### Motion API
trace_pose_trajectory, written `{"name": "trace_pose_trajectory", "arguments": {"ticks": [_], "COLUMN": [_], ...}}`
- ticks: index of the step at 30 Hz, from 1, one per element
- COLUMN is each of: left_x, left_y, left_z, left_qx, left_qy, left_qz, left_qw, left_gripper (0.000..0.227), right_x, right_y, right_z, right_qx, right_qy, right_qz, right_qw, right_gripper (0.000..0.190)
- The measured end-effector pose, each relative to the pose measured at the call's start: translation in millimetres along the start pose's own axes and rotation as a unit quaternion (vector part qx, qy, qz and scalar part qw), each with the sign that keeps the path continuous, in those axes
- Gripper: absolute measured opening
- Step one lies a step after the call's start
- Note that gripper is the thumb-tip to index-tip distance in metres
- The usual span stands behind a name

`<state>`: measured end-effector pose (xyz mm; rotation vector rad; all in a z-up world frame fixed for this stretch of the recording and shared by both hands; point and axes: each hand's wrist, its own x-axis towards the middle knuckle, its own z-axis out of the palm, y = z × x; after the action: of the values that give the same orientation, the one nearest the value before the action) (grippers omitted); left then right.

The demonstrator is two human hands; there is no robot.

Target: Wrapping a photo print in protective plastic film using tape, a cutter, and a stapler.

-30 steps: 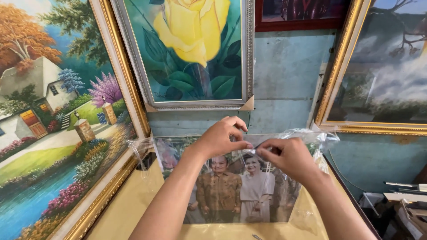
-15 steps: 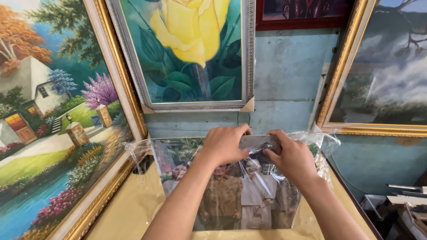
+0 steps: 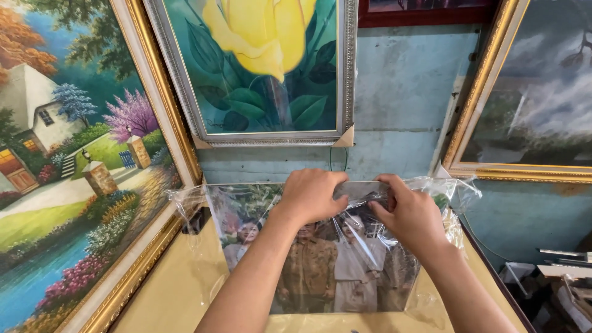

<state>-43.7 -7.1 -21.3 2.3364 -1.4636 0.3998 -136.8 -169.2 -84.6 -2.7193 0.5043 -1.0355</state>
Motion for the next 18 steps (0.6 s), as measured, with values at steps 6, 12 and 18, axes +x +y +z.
{"name": "trace_pose_trajectory", "arguments": {"ticks": [6,12,18], "left_x": [3,5,8], "left_y": [1,7,1], "left_z": [-2,-4,-11], "left_qx": [-0.004,-0.009,0.017], "left_qy": [-0.022,-0.042,-0.112], "left_qz": [-0.025,-0.057,-0.040], "left_qw": [0.999,0.997,0.993], "left_gripper": [0.044,0.044,0.060], "right_x": [4,7,3], "right_y": [-2,0,-13], "right_z": [0,2,-16], "right_qx": [0.007,0.007,0.002], "right_qy": [0.000,-0.017,-0.042], "right_qz": [0.001,0.014,0.022], "right_qw": [1.000,1.000,0.999], "right_gripper": [0.041,0.041,0.047]}}
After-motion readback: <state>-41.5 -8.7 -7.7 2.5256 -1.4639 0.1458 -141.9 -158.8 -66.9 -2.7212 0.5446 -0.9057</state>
